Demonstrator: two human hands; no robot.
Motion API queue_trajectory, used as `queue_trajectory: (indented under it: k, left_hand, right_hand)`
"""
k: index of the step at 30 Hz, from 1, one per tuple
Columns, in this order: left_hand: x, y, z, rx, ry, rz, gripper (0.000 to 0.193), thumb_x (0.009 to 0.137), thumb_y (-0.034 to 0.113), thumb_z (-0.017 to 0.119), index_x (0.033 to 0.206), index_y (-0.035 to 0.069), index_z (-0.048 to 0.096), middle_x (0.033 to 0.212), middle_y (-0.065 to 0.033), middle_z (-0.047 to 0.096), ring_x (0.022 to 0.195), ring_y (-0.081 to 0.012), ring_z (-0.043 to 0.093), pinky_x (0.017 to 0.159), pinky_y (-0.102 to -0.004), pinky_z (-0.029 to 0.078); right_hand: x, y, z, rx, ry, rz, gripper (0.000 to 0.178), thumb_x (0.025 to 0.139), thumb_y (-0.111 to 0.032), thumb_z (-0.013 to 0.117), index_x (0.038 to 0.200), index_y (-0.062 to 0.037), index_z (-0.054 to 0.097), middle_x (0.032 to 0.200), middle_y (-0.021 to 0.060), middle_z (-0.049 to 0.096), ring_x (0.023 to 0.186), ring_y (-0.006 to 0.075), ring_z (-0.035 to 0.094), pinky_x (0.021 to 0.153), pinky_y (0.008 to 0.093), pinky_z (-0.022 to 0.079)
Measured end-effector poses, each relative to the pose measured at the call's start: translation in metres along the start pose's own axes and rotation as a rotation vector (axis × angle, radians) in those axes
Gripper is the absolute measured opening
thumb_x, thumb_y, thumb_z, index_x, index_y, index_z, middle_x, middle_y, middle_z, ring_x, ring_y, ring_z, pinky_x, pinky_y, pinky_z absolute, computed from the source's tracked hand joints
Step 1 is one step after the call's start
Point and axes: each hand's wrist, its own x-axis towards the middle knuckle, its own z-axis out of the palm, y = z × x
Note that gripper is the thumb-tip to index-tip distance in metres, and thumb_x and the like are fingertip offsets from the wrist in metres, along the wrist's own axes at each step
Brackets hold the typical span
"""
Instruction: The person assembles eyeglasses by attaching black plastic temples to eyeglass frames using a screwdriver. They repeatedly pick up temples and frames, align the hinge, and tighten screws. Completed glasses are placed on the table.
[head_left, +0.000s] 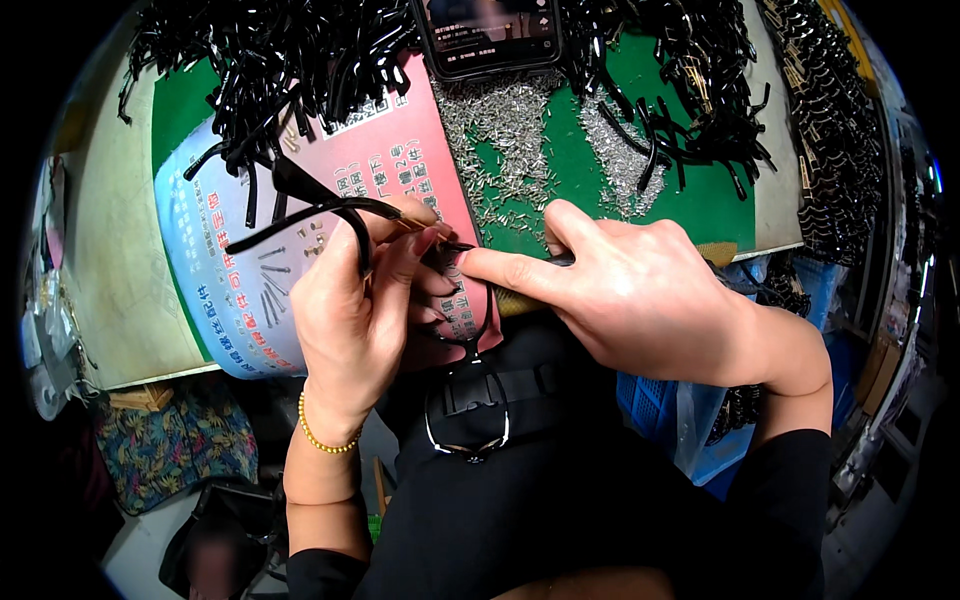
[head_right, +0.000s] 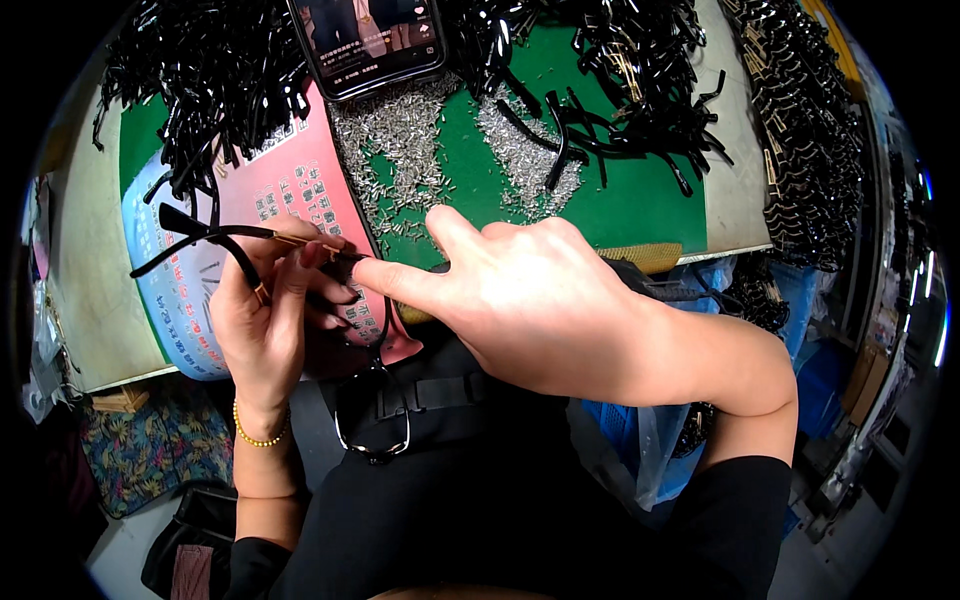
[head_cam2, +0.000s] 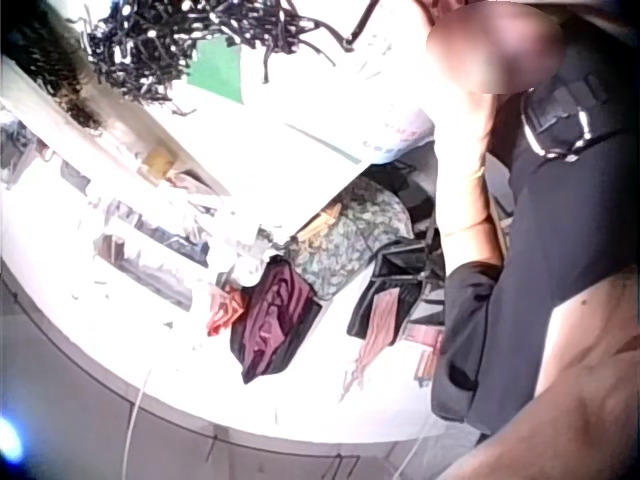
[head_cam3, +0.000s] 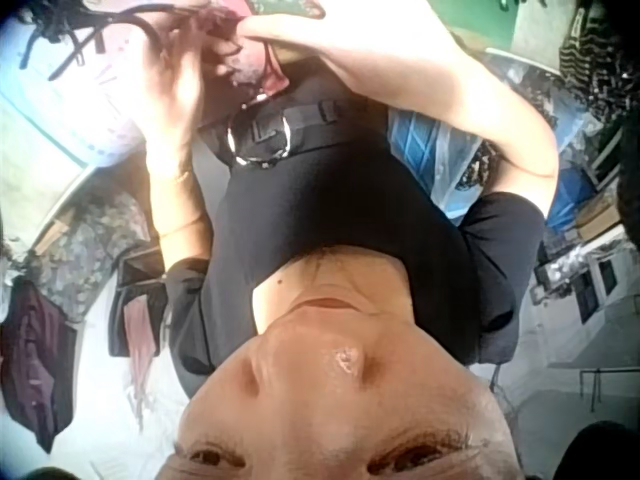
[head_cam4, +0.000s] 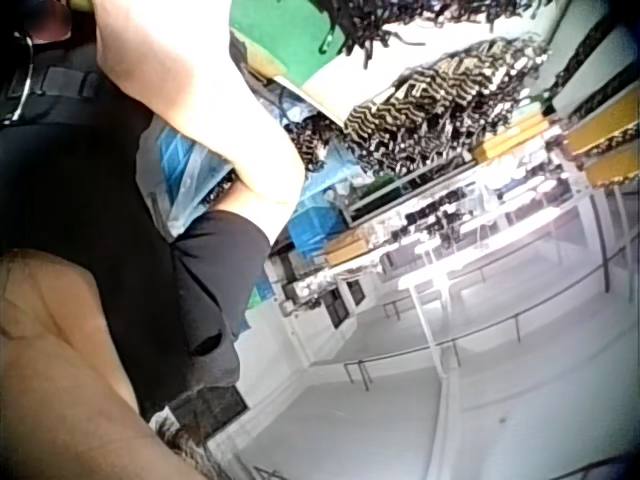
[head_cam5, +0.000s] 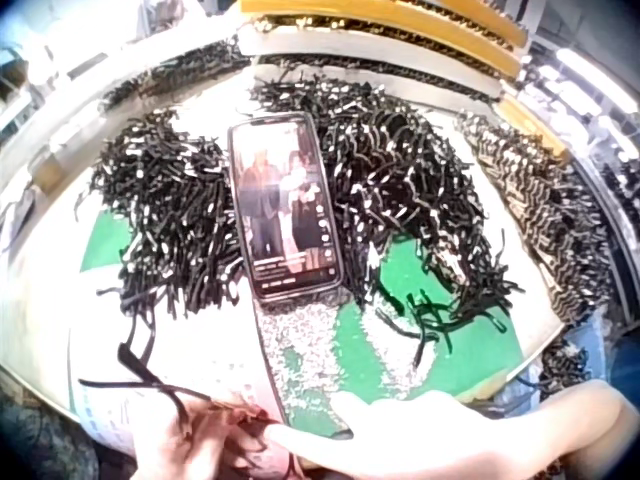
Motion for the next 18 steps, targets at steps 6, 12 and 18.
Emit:
queue_trajectory:
  k: [6,12,18]
  left_hand:
    - [0.000,-0.005,0.000,0.396,-0.014,0.347,0.021,0.088,-0.014,0.058,0.105,-0.003,0.064,0.091,-0.0130,0.072,0.067,-0.0199,0.069,0.061,-0.0295,0.056]
    - [-0.001,-0.007,0.009,0.389,0.086,0.386,0.016,0.091,-0.014,0.058,0.100,-0.003,0.066,0.086,-0.0114,0.069,0.059,-0.0189,0.067,0.057,-0.0298,0.053]
    - [-0.002,-0.007,0.006,0.444,0.066,0.277,0.011,0.097,-0.008,0.057,0.105,-0.003,0.062,0.089,-0.0085,0.072,0.061,-0.0109,0.066,0.054,-0.0238,0.051]
  right_hand:
    - [0.000,0.002,0.001,-0.010,0.014,-0.013,0.063,0.080,-0.005,0.067,0.138,-0.0264,0.061,0.086,0.0095,0.052,0.066,0.0236,0.065,0.047,0.0352,0.049]
    - [0.001,0.002,0.001,-0.013,0.008,-0.028,0.062,0.080,-0.006,0.066,0.139,-0.0262,0.060,0.087,0.0102,0.052,0.066,0.0243,0.066,0.048,0.0358,0.050]
    - [0.000,0.002,0.005,-0.038,0.103,-0.011,0.062,0.081,-0.008,0.066,0.139,-0.0276,0.060,0.087,0.0100,0.052,0.066,0.0244,0.066,0.049,0.0359,0.051]
